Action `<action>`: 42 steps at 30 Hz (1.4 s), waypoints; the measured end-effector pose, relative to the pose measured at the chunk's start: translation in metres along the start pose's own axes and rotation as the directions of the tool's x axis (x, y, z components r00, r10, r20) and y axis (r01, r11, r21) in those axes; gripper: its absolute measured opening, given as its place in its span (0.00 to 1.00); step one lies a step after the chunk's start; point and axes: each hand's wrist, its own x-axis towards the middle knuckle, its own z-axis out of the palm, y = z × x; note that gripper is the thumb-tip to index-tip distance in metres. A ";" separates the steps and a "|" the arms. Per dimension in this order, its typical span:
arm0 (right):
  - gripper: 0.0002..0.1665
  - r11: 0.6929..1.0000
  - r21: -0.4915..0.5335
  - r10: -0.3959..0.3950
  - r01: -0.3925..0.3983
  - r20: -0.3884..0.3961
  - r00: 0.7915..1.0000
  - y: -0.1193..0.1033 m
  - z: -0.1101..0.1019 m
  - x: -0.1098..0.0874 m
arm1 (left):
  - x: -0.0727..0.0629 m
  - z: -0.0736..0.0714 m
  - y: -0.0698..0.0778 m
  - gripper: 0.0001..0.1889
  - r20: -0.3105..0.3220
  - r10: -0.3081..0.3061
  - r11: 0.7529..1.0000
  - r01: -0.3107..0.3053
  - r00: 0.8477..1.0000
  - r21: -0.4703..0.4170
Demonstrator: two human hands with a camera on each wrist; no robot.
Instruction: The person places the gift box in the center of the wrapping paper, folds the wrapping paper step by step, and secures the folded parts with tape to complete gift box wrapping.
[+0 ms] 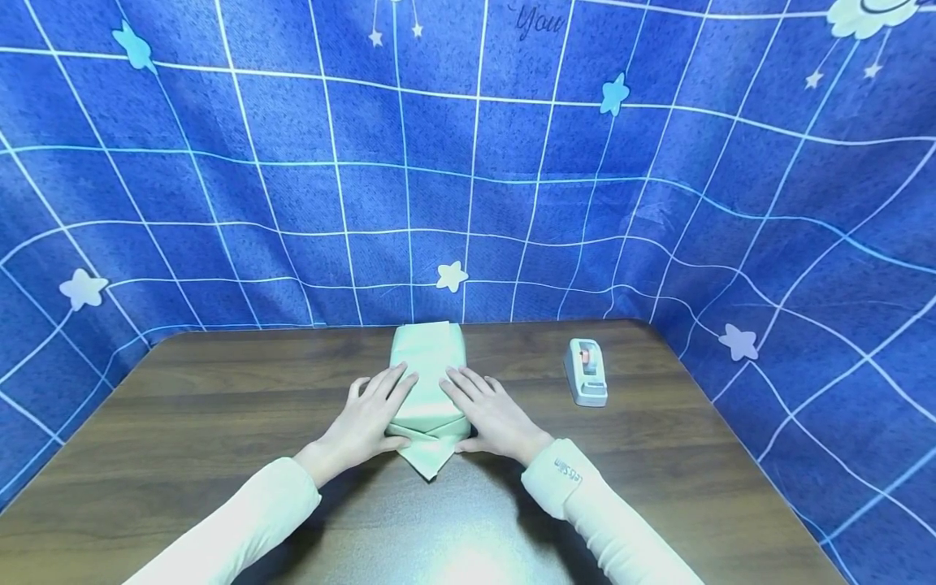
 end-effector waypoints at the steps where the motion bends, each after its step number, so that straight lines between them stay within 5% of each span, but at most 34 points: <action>1: 0.58 1.000 0.000 -0.003 0.003 -0.002 1.000 0.000 0.000 0.000 | 0.000 0.000 -0.001 0.52 0.004 0.005 1.000 -0.005 1.000 -0.011; 19: 0.62 1.000 -0.028 0.008 -0.008 -0.003 1.000 0.001 0.004 0.001 | -0.003 -0.004 -0.009 0.48 -0.012 0.102 0.994 -0.102 0.995 -0.026; 29: 0.59 0.999 -0.036 0.003 -0.002 0.017 1.000 0.002 0.002 0.000 | -0.005 -0.013 -0.016 0.56 0.111 0.159 0.986 -0.152 0.981 -0.076; 42: 0.58 1.000 -0.014 -0.006 0.006 0.013 1.000 0.001 0.000 -0.001 | -0.006 -0.004 -0.011 0.52 0.027 0.152 0.988 -0.152 0.988 0.024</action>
